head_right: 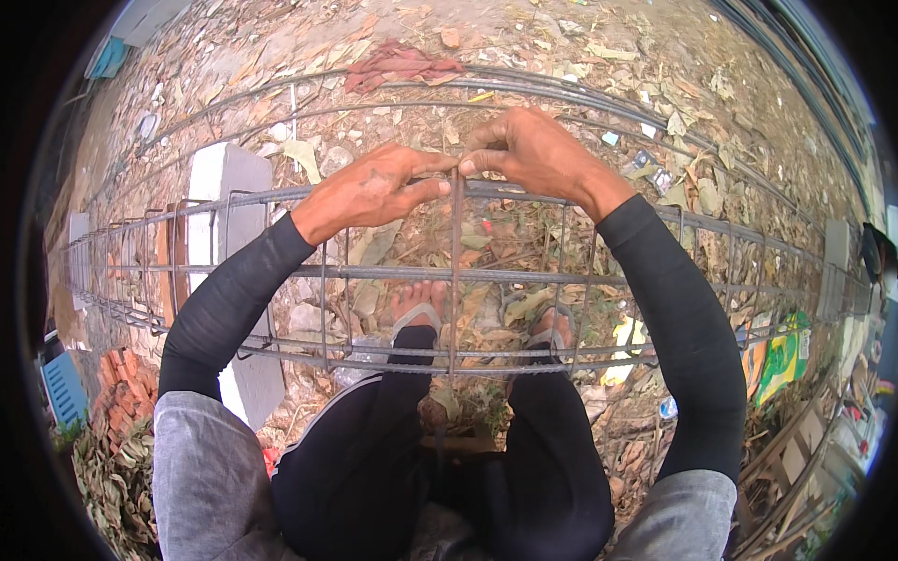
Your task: The person secures rebar together by hand and with pliers, twisting thin wire around the metal rods at various points along a rebar cage.
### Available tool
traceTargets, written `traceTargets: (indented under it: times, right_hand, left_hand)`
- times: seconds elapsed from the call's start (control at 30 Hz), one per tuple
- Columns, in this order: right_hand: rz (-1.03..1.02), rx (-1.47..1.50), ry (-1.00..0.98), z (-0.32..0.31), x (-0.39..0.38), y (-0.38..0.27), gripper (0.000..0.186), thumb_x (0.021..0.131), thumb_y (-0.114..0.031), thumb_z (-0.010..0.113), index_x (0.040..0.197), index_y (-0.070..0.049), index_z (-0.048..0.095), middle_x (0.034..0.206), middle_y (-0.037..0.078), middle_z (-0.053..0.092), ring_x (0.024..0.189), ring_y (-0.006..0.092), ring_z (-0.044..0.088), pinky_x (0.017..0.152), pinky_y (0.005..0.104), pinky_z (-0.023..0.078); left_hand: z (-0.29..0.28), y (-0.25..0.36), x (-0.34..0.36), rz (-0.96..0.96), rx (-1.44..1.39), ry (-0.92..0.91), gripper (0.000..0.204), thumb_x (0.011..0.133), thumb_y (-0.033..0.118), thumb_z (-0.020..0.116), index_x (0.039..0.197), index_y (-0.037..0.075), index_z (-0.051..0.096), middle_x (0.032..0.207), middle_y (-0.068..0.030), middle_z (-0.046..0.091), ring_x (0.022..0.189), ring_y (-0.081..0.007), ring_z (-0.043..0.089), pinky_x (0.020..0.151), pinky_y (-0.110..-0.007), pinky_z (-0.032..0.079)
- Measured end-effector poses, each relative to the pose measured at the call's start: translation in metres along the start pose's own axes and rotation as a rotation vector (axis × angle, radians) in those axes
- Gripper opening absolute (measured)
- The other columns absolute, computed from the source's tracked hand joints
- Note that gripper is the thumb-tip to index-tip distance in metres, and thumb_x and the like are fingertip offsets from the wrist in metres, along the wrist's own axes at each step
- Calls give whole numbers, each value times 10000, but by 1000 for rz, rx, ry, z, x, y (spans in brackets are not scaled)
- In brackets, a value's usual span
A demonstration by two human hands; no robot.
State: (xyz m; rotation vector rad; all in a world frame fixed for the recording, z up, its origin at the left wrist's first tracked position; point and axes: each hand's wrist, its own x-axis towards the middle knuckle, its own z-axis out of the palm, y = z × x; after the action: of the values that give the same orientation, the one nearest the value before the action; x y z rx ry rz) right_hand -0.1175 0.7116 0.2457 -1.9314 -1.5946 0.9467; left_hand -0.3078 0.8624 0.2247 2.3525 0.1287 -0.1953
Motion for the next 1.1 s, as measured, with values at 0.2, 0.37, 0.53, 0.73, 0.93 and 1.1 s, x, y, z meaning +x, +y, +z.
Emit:
traceTargets:
  times: [0.2, 0.37, 0.53, 0.73, 0.93, 1.1]
  right_hand:
    - [82, 116, 150, 20, -19, 10, 226, 925, -278, 696, 1023, -91, 775, 891, 153, 731, 810, 313, 680, 745, 448, 512]
    - [-82, -365, 356, 28, -35, -14, 263, 915, -230, 692, 1154, -132, 739, 1032, 115, 713, 903, 298, 672, 816, 428, 494]
    - [-175, -302, 272, 23, -27, -13, 241, 897, -190, 670, 1126, -169, 740, 1227, 71, 651, 1010, 279, 654, 879, 426, 473]
    - [-469, -816, 282, 10, -22, -14, 244, 831, -189, 681, 1064, -194, 754, 1213, 14, 632, 1066, 206, 600, 923, 404, 481]
    - [-616, -859, 281, 16, -29, -12, 232, 815, -161, 665, 1036, -170, 734, 1108, 4, 628, 1031, 184, 594, 966, 429, 464]
    - [-492, -1017, 177, 9, -27, -34, 120, 864, -158, 635, 957, -118, 700, 1008, 8, 646, 958, 180, 621, 989, 475, 447]
  left_hand:
    - [-5, 5, 5, -107, -144, -102, 468, 977, 385, 587, 1313, 62, 634, 957, -235, 683, 948, -368, 656, 870, -460, 495]
    - [4, -8, 0, -26, -62, 25, 480, 963, 418, 597, 1315, 96, 644, 1125, -227, 648, 1114, -366, 588, 968, -444, 459]
    - [2, -12, 5, -50, -56, -16, 507, 946, 458, 601, 1320, 117, 645, 1165, -221, 631, 1165, -359, 562, 998, -442, 446]
    - [-6, -5, 6, -114, -117, -83, 524, 897, 431, 648, 1298, 94, 659, 1309, -225, 607, 1231, -352, 553, 1037, -433, 426]
    - [-7, -4, 6, -119, -133, -102, 560, 895, 459, 642, 1312, 85, 645, 1288, -236, 607, 1241, -359, 546, 1041, -428, 423]
    - [-6, 1, 6, -120, -78, -93, 535, 919, 432, 622, 1315, 72, 639, 1251, -242, 619, 1230, -364, 551, 1024, -425, 436]
